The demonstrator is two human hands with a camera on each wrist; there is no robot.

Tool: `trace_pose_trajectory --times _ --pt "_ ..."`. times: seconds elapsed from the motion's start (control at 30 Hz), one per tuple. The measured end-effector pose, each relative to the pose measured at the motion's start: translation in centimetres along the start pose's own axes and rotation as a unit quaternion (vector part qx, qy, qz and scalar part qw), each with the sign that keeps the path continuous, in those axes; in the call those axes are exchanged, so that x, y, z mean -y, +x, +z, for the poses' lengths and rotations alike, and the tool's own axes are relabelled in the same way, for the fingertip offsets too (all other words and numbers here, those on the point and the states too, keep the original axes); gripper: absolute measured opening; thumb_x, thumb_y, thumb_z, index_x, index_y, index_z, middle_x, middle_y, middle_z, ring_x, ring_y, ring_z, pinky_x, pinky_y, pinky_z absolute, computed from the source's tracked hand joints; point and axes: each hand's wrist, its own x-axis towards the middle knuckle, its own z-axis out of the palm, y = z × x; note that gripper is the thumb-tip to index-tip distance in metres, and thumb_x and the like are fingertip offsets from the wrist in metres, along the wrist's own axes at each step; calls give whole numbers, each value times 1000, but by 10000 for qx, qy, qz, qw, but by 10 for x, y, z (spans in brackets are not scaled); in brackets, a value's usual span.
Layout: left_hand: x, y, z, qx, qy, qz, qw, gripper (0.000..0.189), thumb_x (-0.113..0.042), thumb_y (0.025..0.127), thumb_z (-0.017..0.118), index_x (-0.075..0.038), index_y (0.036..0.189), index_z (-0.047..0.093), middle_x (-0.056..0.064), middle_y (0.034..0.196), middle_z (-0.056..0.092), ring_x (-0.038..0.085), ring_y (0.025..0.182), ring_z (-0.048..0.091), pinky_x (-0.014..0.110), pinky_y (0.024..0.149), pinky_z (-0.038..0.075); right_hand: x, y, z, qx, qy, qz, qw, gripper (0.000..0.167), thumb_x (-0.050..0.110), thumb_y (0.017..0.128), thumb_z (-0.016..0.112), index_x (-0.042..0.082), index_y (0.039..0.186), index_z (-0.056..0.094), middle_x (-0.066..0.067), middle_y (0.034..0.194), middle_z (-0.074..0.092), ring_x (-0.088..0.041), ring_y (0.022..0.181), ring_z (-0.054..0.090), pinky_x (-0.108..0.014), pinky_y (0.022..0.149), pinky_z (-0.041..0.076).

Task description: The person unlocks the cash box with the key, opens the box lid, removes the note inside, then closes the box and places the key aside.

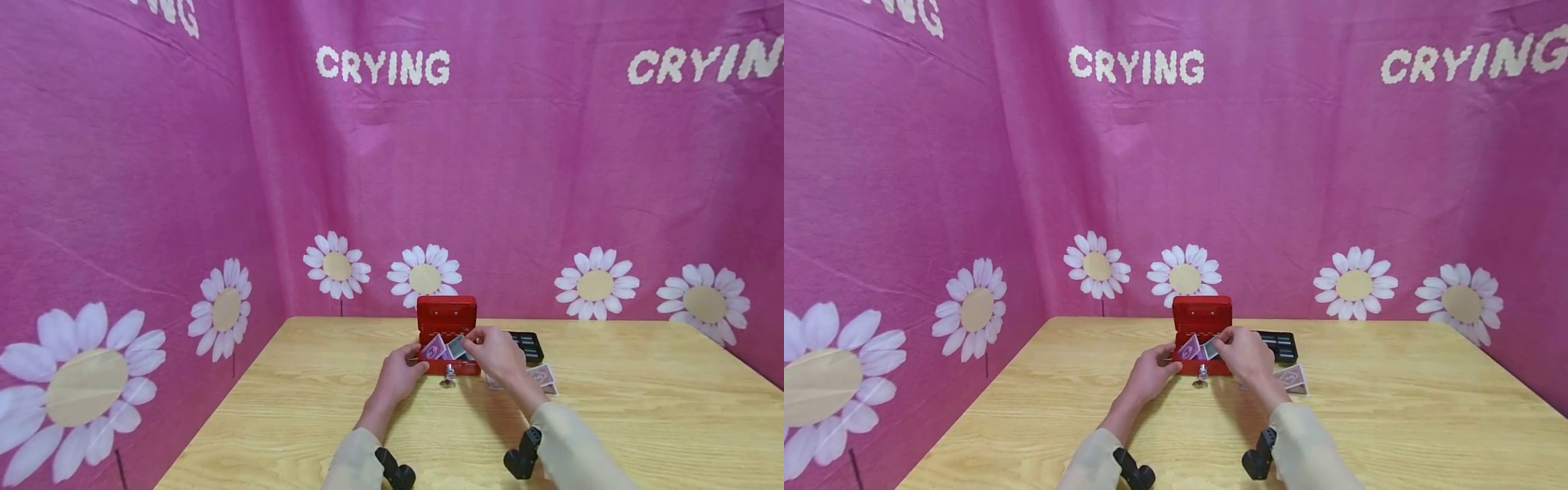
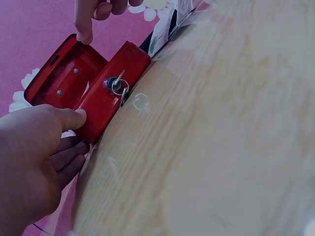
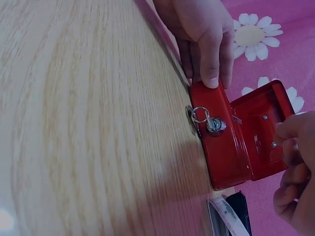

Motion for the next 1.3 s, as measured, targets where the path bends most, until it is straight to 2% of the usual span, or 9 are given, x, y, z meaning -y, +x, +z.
trace_pose_trajectory --times 0.23,0.63,0.73,0.9,1.03,1.3 --pt "0 -2 0 33 25 -22 10000 47 -8 95 65 0 140 54 16 134 63 27 118 61 45 103 50 1 1 3 125 21 96 9999 19 31 91 65 16 97 76 -2 89 72 -16 72 57 -29 54 39" --pt "1 -1 2 -9 19 -52 10000 46 -9 95 64 -1 140 55 15 134 63 27 118 62 44 103 50 2 3 11 15 -63 32 10000 19 30 89 65 17 96 76 -1 87 73 -15 71 57 -29 53 39" --pt "1 0 2 -17 53 25 10000 46 -9 95 65 0 139 55 16 133 63 27 116 63 44 102 51 5 6 13 39 -75 60 9999 20 31 90 65 16 98 77 0 85 71 -16 70 56 -29 53 39" --pt "-1 1 1 1 33 84 10000 46 -8 95 65 1 139 55 18 133 63 27 115 64 43 100 52 9 10 17 166 -95 135 9997 22 32 91 66 14 100 77 -3 88 72 -17 71 56 -28 55 40" --pt "-2 1 0 42 -23 107 9999 46 -8 95 65 2 139 55 19 133 63 28 115 64 42 99 53 11 12 19 119 -205 126 9996 21 33 91 67 15 98 77 -3 90 73 -17 73 57 -30 58 42" --pt "1 1 0 13 -50 109 9999 45 -8 95 65 1 138 55 18 132 64 28 115 64 42 98 53 12 10 22 182 -193 104 9996 21 32 91 67 16 98 76 -2 90 74 -17 72 59 -30 57 42"
